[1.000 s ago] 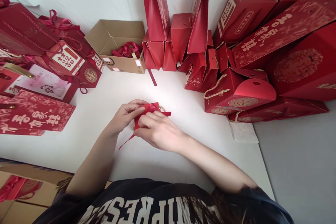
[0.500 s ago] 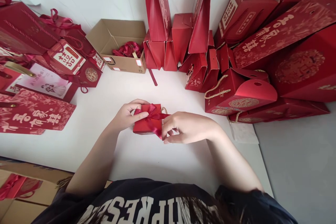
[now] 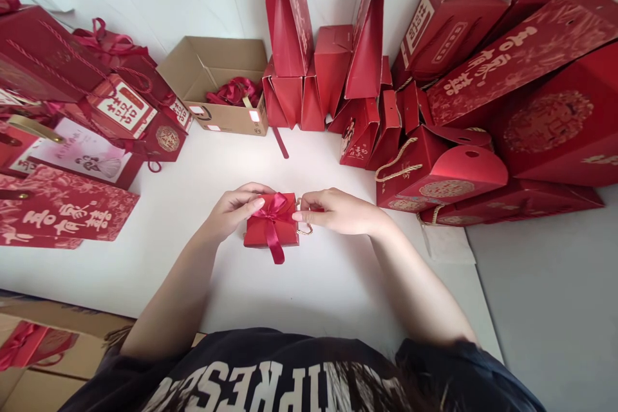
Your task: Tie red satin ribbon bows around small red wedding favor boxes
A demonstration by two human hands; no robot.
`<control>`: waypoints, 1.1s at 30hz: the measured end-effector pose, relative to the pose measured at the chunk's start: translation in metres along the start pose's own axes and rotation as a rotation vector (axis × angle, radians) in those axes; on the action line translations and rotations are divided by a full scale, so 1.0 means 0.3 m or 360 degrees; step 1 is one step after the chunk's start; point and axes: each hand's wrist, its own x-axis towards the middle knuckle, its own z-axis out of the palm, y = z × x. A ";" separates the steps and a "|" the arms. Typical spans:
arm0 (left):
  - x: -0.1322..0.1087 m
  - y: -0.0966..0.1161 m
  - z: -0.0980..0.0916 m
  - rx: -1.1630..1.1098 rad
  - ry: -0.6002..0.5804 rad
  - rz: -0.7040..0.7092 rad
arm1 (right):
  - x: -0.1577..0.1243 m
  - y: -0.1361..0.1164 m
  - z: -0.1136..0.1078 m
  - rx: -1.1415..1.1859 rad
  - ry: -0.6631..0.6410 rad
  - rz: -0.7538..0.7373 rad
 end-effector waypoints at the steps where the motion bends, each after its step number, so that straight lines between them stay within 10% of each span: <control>1: 0.001 -0.003 0.004 0.0015 0.0040 0.0022 | -0.002 -0.002 -0.004 0.0036 -0.0051 -0.0046; 16: 0.012 -0.044 0.063 -0.0073 0.0411 0.0147 | -0.019 0.009 -0.041 0.0169 -0.0367 0.0017; 25: 0.015 -0.036 0.093 -0.0235 0.0524 0.0066 | -0.003 -0.064 0.073 -0.0495 0.0492 -0.0269; 33: 0.011 -0.037 0.099 -0.0161 0.0541 0.0138 | 0.023 -0.060 0.113 -0.1066 0.0573 -0.0536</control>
